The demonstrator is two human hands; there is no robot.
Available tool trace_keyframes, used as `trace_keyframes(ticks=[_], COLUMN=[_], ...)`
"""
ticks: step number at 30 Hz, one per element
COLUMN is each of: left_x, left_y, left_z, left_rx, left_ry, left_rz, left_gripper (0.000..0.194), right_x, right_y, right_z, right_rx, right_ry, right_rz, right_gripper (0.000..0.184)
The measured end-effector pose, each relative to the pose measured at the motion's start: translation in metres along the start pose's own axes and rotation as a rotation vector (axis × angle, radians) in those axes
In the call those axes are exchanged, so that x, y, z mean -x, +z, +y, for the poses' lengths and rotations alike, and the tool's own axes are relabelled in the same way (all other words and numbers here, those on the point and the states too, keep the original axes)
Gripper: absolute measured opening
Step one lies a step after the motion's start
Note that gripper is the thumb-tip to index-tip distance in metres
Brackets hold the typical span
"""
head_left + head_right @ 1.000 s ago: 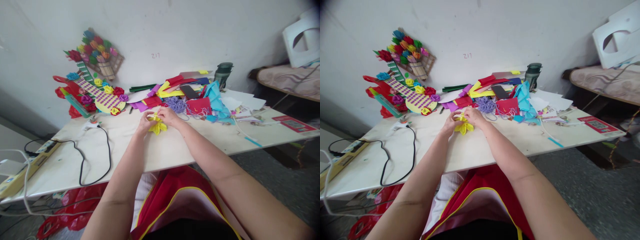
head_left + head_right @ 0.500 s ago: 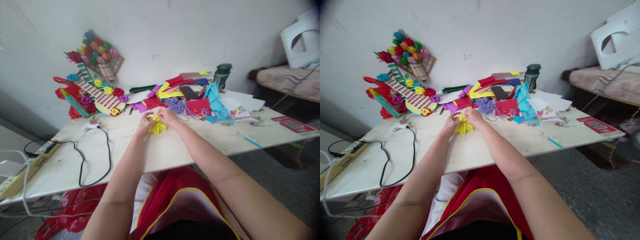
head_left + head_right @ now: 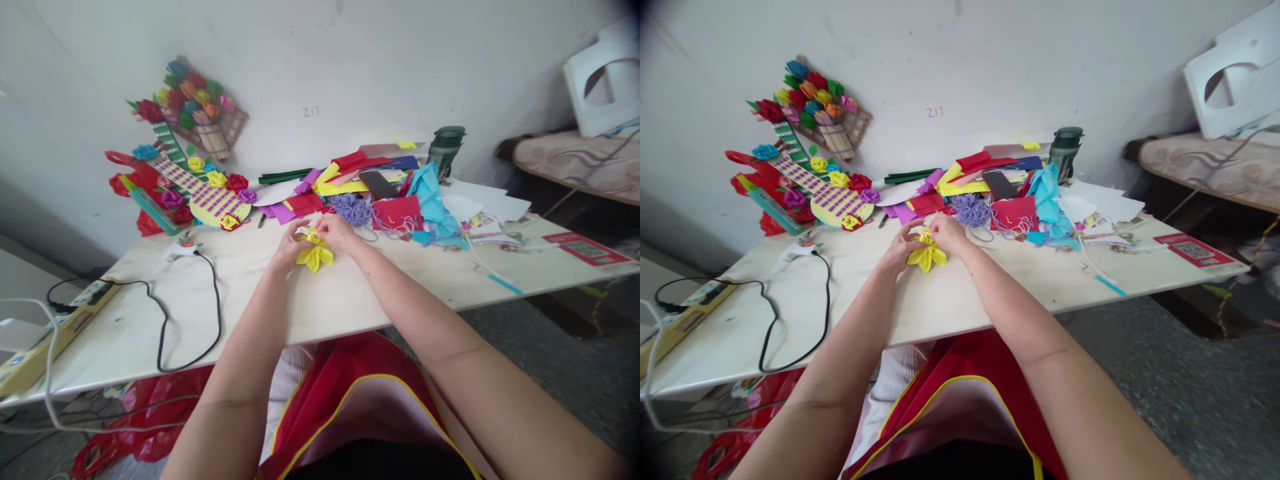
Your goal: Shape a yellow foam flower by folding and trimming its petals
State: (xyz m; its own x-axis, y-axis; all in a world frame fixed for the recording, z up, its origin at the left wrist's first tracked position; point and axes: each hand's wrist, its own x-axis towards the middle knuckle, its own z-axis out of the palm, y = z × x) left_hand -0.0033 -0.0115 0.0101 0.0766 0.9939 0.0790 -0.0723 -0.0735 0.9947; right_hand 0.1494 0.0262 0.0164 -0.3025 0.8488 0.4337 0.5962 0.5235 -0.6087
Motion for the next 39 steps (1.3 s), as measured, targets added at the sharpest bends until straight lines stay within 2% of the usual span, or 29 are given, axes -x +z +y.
trace_keyframes(ticks=[8,16,25,33,39], left_x=[0.0005,-0.0027,-0.0033,-0.0005,-0.0036], left_y=[0.0016,0.0013,0.002,0.0047,0.0024], left_z=[0.0009,-0.0026,-0.005,-0.0016,-0.0026], left_rx=[-0.012,-0.036,-0.073,-0.053,-0.022], left_ry=[-0.027,-0.042,-0.075,-0.109,-0.14], left_rz=[-0.035,-0.074,-0.049,-0.043,-0.046], left_gripper=[0.061,0.055,0.049,0.049,0.028], right_x=[-0.0015,-0.0012,0.0008,-0.0041,-0.0015], right_y=[0.0009,0.0,-0.0062,-0.0001,-0.0024], right_z=[0.0038,0.0066,0.0034,0.0098,0.007], right_rx=[-0.077,-0.159,-0.135,-0.041,0.008], right_ry=[0.018,0.088,0.09,0.045,0.021], right_rz=[-0.017,-0.05,-0.073,-0.056,-0.058], right_gripper=[0.014,0.011,0.01,0.009,0.007])
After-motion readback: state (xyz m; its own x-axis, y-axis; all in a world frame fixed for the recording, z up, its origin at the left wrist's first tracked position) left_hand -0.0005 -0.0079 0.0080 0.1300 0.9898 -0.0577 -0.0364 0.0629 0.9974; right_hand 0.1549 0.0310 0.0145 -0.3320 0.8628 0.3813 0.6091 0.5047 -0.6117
